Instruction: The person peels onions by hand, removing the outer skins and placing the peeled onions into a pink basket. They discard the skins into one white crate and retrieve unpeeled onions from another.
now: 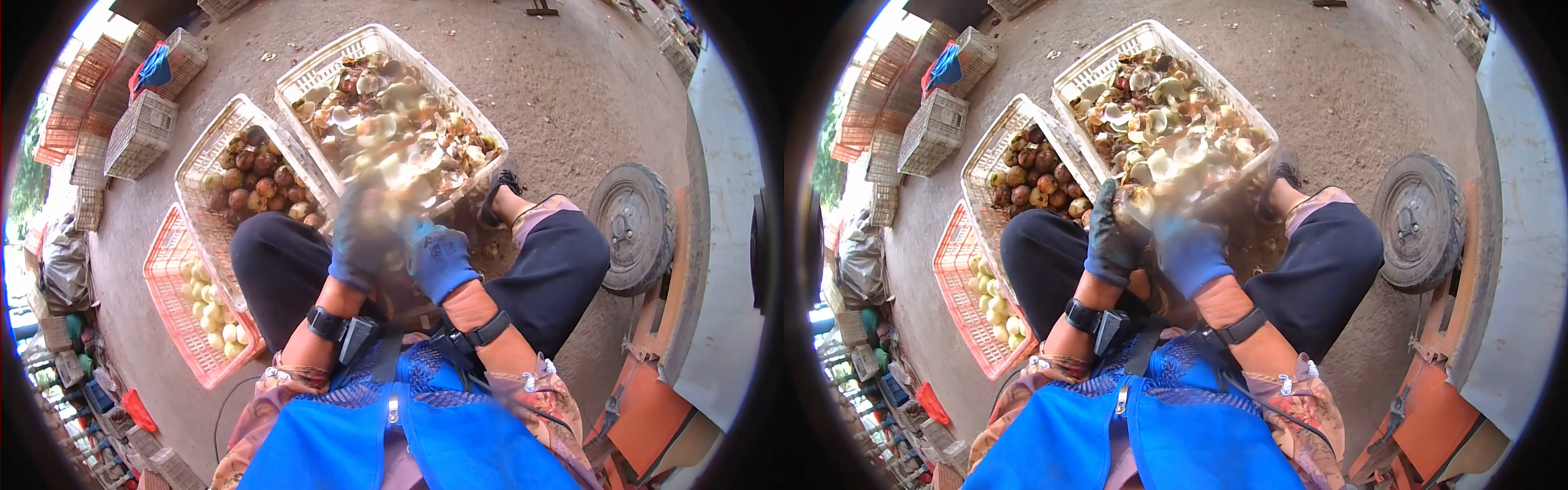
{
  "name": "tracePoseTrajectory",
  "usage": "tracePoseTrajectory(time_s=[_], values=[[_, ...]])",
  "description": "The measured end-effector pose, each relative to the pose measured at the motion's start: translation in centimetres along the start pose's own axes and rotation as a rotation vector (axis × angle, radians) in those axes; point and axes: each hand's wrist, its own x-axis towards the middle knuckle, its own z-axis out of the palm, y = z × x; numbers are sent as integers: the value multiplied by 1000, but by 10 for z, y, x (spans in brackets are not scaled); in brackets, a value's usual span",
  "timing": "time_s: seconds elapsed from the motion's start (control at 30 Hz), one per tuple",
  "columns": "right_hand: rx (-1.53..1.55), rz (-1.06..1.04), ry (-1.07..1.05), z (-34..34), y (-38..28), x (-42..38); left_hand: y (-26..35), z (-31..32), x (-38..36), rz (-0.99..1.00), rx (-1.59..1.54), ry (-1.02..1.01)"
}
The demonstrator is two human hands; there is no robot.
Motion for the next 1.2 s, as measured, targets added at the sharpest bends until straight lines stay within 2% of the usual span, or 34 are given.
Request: tracePoseTrajectory(time_s=[0.03,0.07,0.17,0.2,0.23,0.27,0.33,0.4,0.53,0.6,0.67,0.73,0.8,0.83,0.87,0.9,0.97,1.03,1.07,1.13,1.17,1.2], values=[[-11,140,-122,-3,-4,2,17,15,-10,86,162,-19],[-9,142,-122,3,5,6,25,22,-16,171,325,-39],[161,84,-48,21,29,11,-8,5,-11,236,296,-67],[334,110,107,19,30,8,-22,4,3,155,67,86],[503,128,265,16,32,8,10,6,-4,-149,-252,-53],[502,125,264,11,34,6,15,4,-3,-167,-263,-88],[496,-197,199,2,37,-3,9,0,2,-187,-266,-120],[388,-206,168,1,32,-6,-20,-5,12,120,75,51],[192,-247,70,2,31,-4,-3,-5,7,-29,-150,-50],[133,-209,23,2,28,-3,-15,-14,13,-6,25,-57],[77,-172,-25,0,19,0,-13,-12,9,3,13,-54],[116,11,-133,-5,8,1,-11,-9,6,10,6,-51],[123,55,-139,1,4,2,-12,-3,5,148,112,-2],[129,102,-145,5,5,2,-10,-7,4,146,115,-5],[132,107,-145,9,6,1,-6,-14,2,37,4,-96],[189,100,-81,12,8,1,-4,-17,2,-71,-108,-186],[245,93,-14,29,18,1,-1,-8,3,-32,-50,-180],[748,48,108,49,30,2,4,5,3,48,62,-153],[891,-13,349,51,28,0,5,10,4,88,116,-138],[859,51,271,24,27,-9,4,10,4,124,171,-119],[826,111,196,8,27,-11,2,7,5,68,76,-104],[749,61,263,6,30,-12,0,4,7,15,-19,-87]])
